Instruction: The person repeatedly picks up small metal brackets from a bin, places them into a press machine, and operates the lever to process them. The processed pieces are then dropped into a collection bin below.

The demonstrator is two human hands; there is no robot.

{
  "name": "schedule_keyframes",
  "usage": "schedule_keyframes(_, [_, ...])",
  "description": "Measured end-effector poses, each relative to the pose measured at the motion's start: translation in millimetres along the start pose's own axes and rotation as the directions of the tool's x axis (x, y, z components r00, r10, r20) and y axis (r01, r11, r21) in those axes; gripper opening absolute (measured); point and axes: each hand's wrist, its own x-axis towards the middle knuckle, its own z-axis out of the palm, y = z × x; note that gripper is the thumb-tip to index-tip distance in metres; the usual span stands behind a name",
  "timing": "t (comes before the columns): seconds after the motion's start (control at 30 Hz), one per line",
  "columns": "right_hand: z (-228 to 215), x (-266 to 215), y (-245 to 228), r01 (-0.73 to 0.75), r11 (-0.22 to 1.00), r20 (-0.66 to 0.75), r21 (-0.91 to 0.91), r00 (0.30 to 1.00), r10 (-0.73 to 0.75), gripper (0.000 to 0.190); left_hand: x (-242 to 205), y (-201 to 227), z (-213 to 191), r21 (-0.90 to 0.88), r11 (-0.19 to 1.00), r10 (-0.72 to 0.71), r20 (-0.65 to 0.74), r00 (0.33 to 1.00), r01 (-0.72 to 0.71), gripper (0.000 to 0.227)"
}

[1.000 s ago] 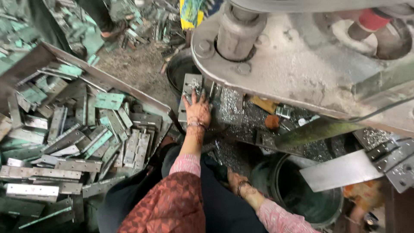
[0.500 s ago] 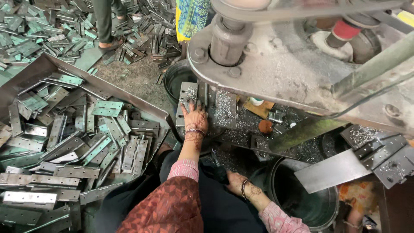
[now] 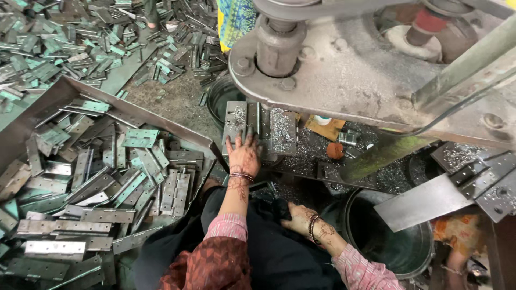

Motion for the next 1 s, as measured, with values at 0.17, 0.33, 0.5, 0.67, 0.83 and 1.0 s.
schedule_keyframes(0.17, [-12.3, -11.4, -9.9, 0.017, 1.000, -0.012, -0.022, 1.000, -0.017, 0.067, 25.3, -2.0, 21.9, 0.025, 0.997, -0.079, 0.044, 0.996, 0.078, 0.058])
schedule_keyframes(0.33, [-5.5, -4.7, -5.4, 0.045, 0.998, -0.030, -0.040, 0.998, -0.047, 0.066, 24.0, -4.7, 29.0, 0.104, 0.992, -0.086, 0.121, 0.989, 0.073, 0.058])
schedule_keyframes(0.5, [-6.8, -2.0, -2.5, 0.057, 0.998, -0.044, -0.026, 0.997, -0.058, 0.066, 4.3, 3.2, 7.3, 0.100, 0.994, -0.068, 0.229, 0.971, 0.046, 0.057])
schedule_keyframes(0.67, [-2.2, -1.4, -0.2, 0.041, 0.999, -0.066, 0.003, 0.997, -0.041, 0.063, -40.4, 5.4, -5.3, 0.135, 0.989, 0.029, 0.224, 0.974, -0.061, 0.044])
schedule_keyframes(0.83, [0.8, 0.5, 0.4, 0.048, 0.999, -0.063, 0.004, 0.997, -0.048, 0.066, -59.2, 9.6, -9.4, 0.236, 0.961, 0.115, 0.129, 0.985, -0.144, 0.033])
schedule_keyframes(1.0, [-2.2, -5.3, -1.2, 0.048, 0.999, -0.058, 0.000, 0.997, -0.048, 0.067, -52.1, 17.0, -10.9, 0.314, 0.938, 0.087, 0.193, 0.977, -0.145, 0.027])
